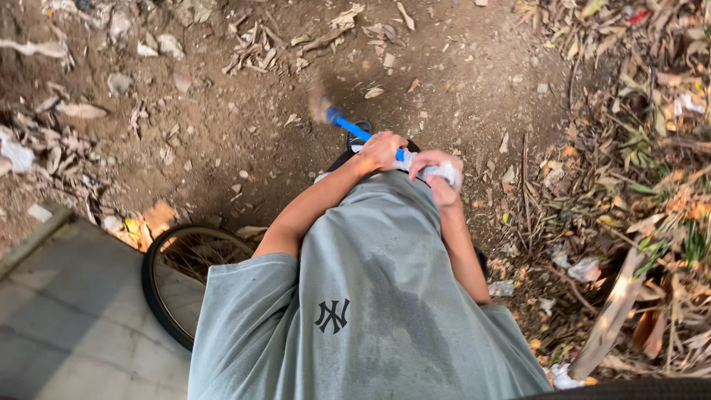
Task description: The person sweeps dry leaves and debris on a dirt ground using a blue broom. A child briefly walks through the scene. The person continues sweeping the same area repeatedly.
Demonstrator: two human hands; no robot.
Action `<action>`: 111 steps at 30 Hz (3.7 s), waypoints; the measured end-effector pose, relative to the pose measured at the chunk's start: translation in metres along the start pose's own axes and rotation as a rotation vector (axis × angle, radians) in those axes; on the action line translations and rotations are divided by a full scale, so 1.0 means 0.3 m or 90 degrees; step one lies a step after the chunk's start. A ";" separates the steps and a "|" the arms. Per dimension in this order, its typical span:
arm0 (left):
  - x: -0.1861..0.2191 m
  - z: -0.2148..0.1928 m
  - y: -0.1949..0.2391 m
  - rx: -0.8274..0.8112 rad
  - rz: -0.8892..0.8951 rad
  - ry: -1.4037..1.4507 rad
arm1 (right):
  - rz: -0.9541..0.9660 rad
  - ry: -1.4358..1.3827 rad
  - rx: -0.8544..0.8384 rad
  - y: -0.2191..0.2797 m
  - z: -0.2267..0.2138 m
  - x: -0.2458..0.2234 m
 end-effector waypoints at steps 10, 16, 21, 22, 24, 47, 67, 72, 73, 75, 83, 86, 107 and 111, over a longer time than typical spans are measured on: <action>-0.152 0.101 0.149 0.056 -0.083 0.106 | 0.052 0.040 -0.181 -0.116 0.112 0.116; 0.014 0.100 -0.072 0.122 0.070 0.079 | -0.083 0.251 -0.161 0.027 0.021 -0.042; 0.164 0.117 -0.290 0.094 0.055 0.097 | -0.134 0.151 -0.006 0.143 -0.220 -0.124; 0.184 0.129 -0.304 0.103 0.021 0.094 | -0.129 0.072 -0.019 0.149 -0.275 -0.126; 0.200 0.153 -0.337 0.122 -0.041 0.081 | -0.126 -0.084 -0.043 0.138 -0.378 -0.107; 0.328 0.009 -0.399 0.244 0.012 0.001 | -0.035 0.255 -0.359 0.105 -0.292 -0.363; -0.235 -0.218 -0.229 0.262 0.027 0.111 | -0.088 0.432 -0.251 -0.388 0.114 -0.122; -0.046 -0.421 -0.272 0.253 0.100 0.040 | -0.112 0.262 -0.120 -0.343 0.070 -0.358; -0.033 -0.448 -0.260 0.257 0.095 0.012 | -0.106 0.216 -0.085 -0.336 0.055 -0.377; -0.050 -0.489 -0.214 0.266 0.086 -0.051 | -0.119 0.153 -0.079 -0.360 0.067 -0.374; -0.497 -0.325 -0.135 0.133 -0.049 -0.018 | -0.104 0.263 -0.240 -0.591 0.138 -0.050; -0.467 -0.255 -0.255 0.173 0.031 0.090 | -0.095 0.355 -0.253 -0.570 0.084 -0.037; -0.340 -0.216 -0.838 0.197 -0.222 0.072 | -0.059 0.140 -0.210 -0.733 -0.640 -0.241; -0.323 -0.085 -1.001 0.082 -0.110 0.114 | -0.057 0.284 -0.228 -0.674 -0.727 -0.205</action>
Point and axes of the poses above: each hand's wrist, its own y-axis away from the middle knuckle, its own z-axis out of the palm, x = y × z, the point moved 8 cm from there along -y, towards the middle knuckle, and after that the axes turned 15 degrees about z, right-handed, at the moved point
